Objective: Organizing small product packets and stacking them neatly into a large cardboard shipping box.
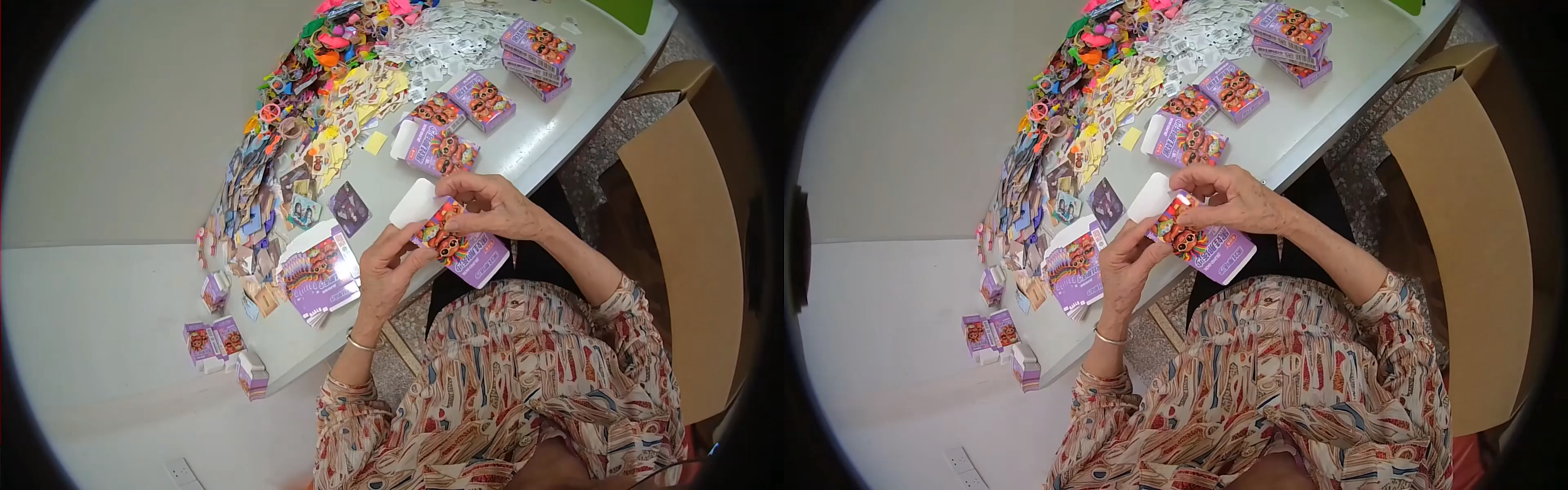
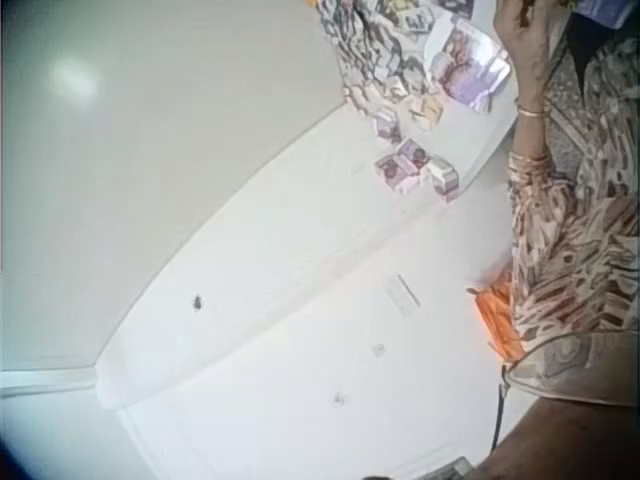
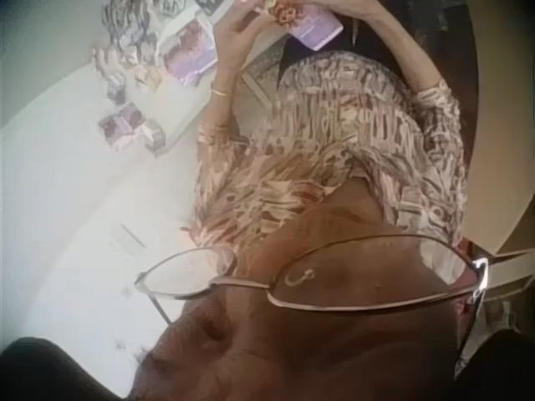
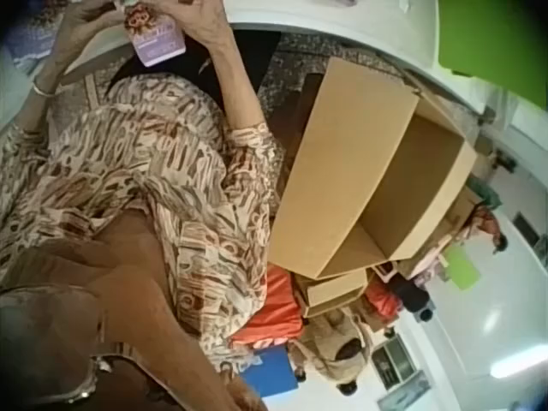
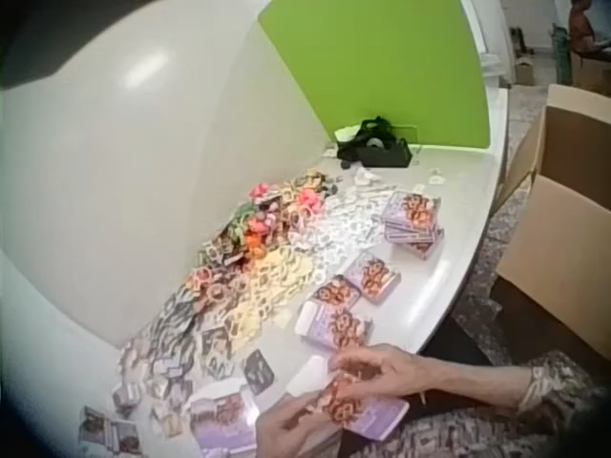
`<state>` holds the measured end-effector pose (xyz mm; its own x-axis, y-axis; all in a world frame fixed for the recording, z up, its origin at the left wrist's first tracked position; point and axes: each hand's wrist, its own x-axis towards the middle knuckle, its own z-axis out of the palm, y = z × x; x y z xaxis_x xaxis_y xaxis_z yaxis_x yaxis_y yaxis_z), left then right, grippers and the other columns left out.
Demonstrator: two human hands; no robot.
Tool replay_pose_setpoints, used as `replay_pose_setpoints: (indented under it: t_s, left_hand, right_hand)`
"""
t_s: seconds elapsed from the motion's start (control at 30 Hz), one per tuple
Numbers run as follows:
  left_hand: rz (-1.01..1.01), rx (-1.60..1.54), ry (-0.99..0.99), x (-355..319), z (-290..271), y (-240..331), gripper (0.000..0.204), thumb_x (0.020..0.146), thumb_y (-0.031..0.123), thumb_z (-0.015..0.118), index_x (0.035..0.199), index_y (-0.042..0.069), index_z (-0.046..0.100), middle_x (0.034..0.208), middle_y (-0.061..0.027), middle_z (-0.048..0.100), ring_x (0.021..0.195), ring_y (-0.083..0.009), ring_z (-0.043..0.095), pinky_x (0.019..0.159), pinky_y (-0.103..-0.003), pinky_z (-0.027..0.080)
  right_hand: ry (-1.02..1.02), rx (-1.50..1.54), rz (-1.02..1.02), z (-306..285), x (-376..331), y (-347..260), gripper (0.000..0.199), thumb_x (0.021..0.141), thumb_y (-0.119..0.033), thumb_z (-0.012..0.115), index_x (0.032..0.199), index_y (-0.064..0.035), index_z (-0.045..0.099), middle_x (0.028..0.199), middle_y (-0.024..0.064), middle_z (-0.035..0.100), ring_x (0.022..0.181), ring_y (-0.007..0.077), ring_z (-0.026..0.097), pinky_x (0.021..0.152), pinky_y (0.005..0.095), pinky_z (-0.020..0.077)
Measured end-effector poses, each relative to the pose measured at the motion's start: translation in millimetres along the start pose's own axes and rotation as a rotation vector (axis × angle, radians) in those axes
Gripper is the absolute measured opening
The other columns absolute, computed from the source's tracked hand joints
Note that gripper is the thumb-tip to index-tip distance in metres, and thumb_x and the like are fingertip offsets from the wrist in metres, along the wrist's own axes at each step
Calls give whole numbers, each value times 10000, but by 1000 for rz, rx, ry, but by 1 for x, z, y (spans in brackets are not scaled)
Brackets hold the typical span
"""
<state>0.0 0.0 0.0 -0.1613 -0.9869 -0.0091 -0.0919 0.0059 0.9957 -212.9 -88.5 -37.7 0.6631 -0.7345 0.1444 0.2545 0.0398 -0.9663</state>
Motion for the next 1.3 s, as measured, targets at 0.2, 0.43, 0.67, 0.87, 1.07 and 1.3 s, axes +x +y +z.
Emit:
replay_pose_setpoints:
  t_s: [0.2,0.43,0.67,0.87,1.07,1.3]
  left_hand:
    - [89,91,-50,8,-2,1,435,816,-42,683,1238,-13,581,1091,-50,552,934,-142,615,792,-241,506]
    - [29,109,99,5,10,-11,387,837,-11,681,1214,-18,596,966,-14,513,829,-86,562,730,-197,476]
    - [8,167,174,4,19,-18,432,843,21,694,1252,-24,561,946,-6,518,831,-74,554,702,-192,458]
    - [-8,-223,261,13,35,0,543,856,22,672,1340,-34,433,1126,-134,592,961,-121,590,781,-252,501]
    - [179,315,197,11,30,-15,379,877,86,662,1213,-51,553,1151,-98,610,974,-136,597,840,-295,497]
    - [-177,-57,226,26,15,3,258,892,115,653,1099,-33,609,1088,-76,652,915,-101,604,778,-260,496]
  right_hand:
    - [-66,-24,72,-5,3,4,195,885,-46,643,1068,-14,584,1013,29,605,888,61,583,746,212,499]
    - [123,-520,-103,14,-6,2,473,853,-257,693,1178,44,526,1016,174,618,883,267,630,770,326,509]
    - [155,-999,-164,37,-12,-2,1041,608,-435,827,1329,63,265,1167,294,492,1029,440,552,865,447,478]
    - [104,-825,-41,30,-7,-3,835,635,-270,765,1268,17,303,1147,288,498,936,449,579,796,458,492]
    - [103,-869,-62,26,-6,-8,842,633,-263,761,1270,29,294,1094,282,528,906,453,581,755,460,497]
    - [75,-922,-22,30,-7,-7,896,616,-213,764,1292,74,251,1082,288,524,939,433,577,775,448,501]
